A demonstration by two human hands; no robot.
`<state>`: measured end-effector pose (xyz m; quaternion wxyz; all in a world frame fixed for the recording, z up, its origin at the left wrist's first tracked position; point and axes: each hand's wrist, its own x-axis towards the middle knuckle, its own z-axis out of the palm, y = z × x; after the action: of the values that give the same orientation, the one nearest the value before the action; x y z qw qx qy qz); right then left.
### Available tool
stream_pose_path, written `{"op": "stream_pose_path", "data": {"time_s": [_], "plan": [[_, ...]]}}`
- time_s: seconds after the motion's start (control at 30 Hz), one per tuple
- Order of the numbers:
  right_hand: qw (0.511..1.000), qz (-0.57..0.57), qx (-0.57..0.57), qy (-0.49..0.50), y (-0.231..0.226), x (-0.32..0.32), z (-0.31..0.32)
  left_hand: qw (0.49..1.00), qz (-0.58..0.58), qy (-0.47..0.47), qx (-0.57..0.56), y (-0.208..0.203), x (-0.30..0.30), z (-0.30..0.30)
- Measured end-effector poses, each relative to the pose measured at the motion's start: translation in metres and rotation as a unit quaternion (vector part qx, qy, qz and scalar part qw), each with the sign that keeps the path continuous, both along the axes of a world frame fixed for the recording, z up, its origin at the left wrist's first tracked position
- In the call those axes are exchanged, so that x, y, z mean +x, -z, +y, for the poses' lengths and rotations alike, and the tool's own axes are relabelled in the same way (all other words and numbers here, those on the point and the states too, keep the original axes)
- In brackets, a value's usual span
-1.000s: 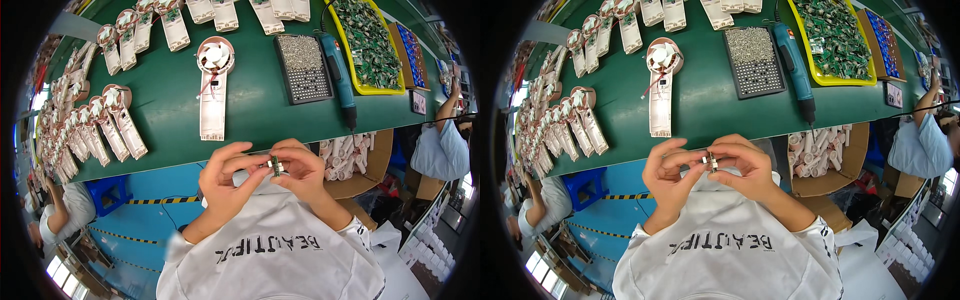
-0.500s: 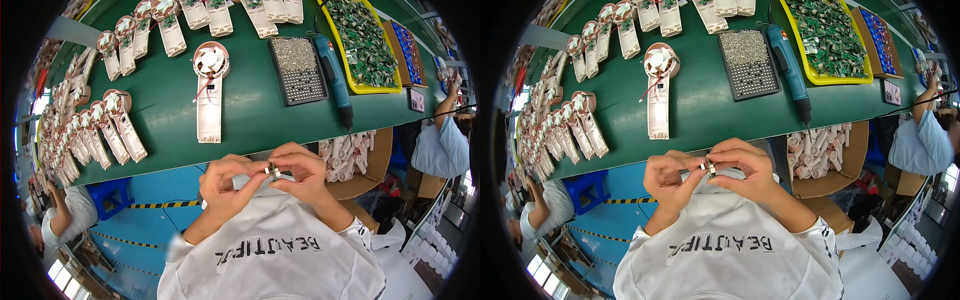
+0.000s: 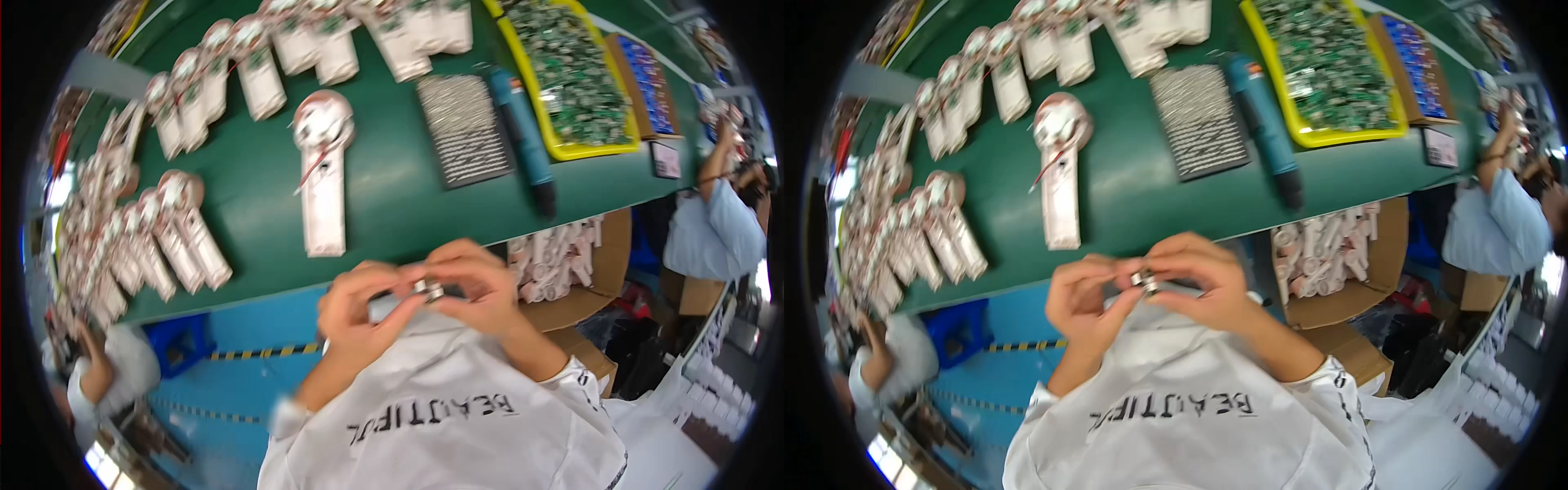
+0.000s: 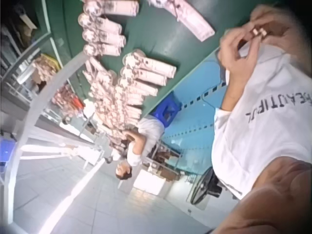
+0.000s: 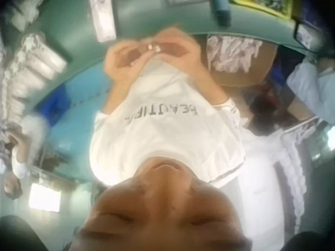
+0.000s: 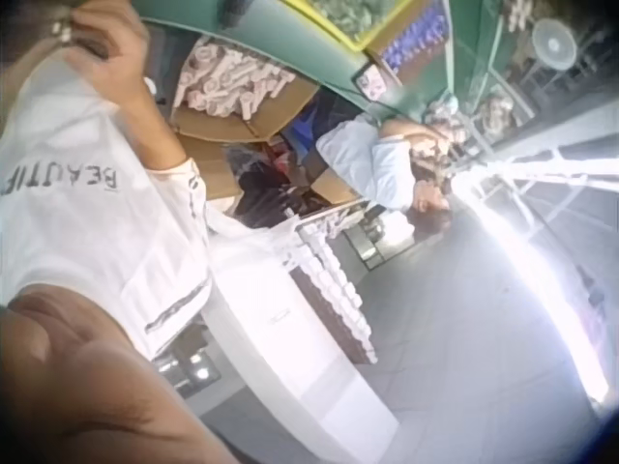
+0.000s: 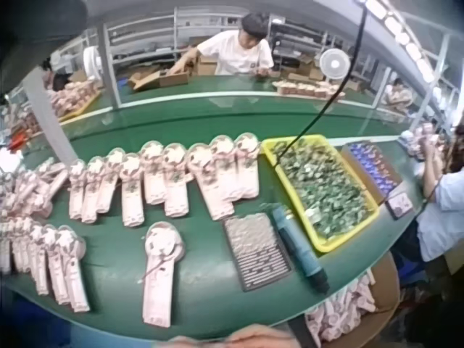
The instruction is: Assembling handheld electronic fans by installing circuit boards and using an electric screwdriver.
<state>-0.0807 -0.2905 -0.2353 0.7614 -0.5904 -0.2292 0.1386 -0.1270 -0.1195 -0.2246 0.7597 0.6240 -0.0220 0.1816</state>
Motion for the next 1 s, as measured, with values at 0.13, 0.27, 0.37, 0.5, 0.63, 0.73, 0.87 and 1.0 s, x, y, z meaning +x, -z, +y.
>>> {"op": "stream_pose_path", "data": {"time_s": [0.13,0.27,0.37,0.5,0.63,0.73,0.87,1.0], "plan": [[0.998,0.013,-0.064,-0.009,-0.001,0.0,0.004,0.979,0.142,-0.064,0.134,-0.013,-0.011,0.008],[0.996,0.056,-0.02,-0.069,-0.004,0.002,0.003,0.985,0.165,-0.05,-0.002,-0.001,-0.006,0.008],[0.995,0.068,0.009,-0.067,0.002,-0.002,-0.003,0.982,0.188,-0.025,-0.011,-0.025,0.002,-0.004],[0.981,0.134,0.05,-0.127,0.007,-0.005,-0.008,0.977,0.175,0.108,-0.046,-0.019,0.004,0.016],[0.977,0.148,0.06,-0.144,0.005,-0.005,-0.008,0.965,0.214,0.133,-0.075,-0.011,0.001,0.023],[0.978,0.147,0.064,-0.135,0.004,-0.01,-0.006,0.956,0.23,0.15,-0.101,-0.014,-0.001,0.026],[0.972,0.174,0.065,-0.146,0.007,-0.008,-0.001,0.959,0.254,0.099,-0.082,-0.031,-0.003,0.02],[0.995,0.059,0.013,-0.084,0.001,0.001,-0.013,0.975,0.199,0.086,-0.052,-0.019,0.003,0.014]]}}
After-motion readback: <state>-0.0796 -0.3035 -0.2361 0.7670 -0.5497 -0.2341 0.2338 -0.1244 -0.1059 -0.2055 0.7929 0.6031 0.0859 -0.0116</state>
